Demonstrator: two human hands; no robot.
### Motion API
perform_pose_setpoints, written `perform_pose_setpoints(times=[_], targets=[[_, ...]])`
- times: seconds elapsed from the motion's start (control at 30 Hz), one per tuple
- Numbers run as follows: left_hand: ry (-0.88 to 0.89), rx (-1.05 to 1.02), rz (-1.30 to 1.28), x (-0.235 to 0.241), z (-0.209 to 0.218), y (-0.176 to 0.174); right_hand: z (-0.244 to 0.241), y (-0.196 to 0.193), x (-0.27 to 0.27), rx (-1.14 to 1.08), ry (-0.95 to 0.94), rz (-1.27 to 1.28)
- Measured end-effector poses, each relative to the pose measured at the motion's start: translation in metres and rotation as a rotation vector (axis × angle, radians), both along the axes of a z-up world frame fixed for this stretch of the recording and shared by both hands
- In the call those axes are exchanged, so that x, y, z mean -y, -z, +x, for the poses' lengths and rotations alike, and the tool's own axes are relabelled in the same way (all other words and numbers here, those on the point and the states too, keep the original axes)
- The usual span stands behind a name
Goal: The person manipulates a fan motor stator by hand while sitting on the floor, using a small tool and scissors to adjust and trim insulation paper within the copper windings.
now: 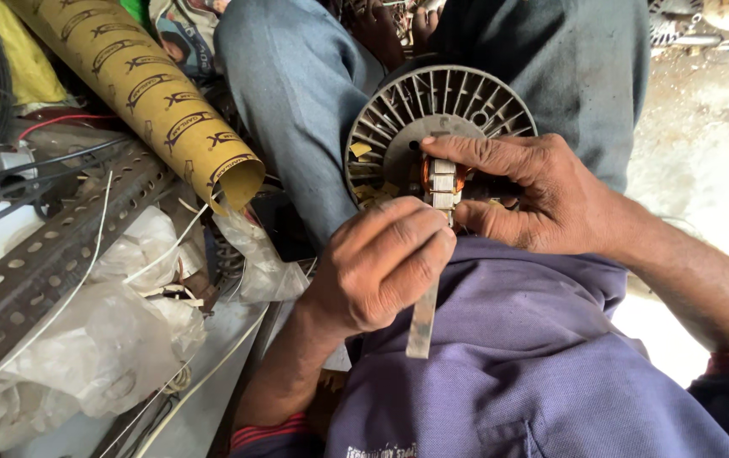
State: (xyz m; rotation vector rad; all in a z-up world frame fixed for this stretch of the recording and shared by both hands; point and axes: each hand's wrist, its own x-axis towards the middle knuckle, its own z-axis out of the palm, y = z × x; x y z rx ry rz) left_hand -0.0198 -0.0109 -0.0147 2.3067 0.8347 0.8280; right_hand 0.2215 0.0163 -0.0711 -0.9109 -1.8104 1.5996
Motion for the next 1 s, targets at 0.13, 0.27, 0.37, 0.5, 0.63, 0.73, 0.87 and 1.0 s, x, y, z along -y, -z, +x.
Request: perform_pose_setpoints(times=[0.13, 0.27, 0.37, 0.5, 0.63, 0.73, 0.87, 1.0], targets=[[0.007, -0.063, -0.104, -0.003, 0.001, -0.006, -0.003, -0.001, 0.003, -0.014, 0.04, -0.109], [0.003, 0.083, -0.205, -0.017, 0.005, -0.002, -0.006, -0.009, 0.002, -0.071, 0.056, -0.097], [-0.214, 0.205, -0.357, -0.02, -0.001, -0.011, -0.007, -0.008, -0.001, -0.169, 0.047, -0.244], [-0.138, 0.148, -0.38, -0.024, 0.001, -0.007, -0.007, -0.011, -0.001, -0.077, 0.052, -0.285], [-0.06, 0.118, -0.432, -0.026, 0.001, -0.004, -0.007, -0.009, 0.001, -0.106, 0.039, -0.26], [-0.032, 0.036, -0.354, -0.022, 0.006, 0.002, -0.005, -0.004, 0.0, -0.092, 0.031, -0.216], [-0.066, -0.06, -0.172, -0.008, 0.01, -0.003, -0.003, -0.001, 0.001, -0.131, 0.028, -0.174], [-0.081, -0.033, -0.269, -0.009, 0.013, -0.002, 0.001, -0.005, -0.002, -0.067, -0.004, -0.282]])
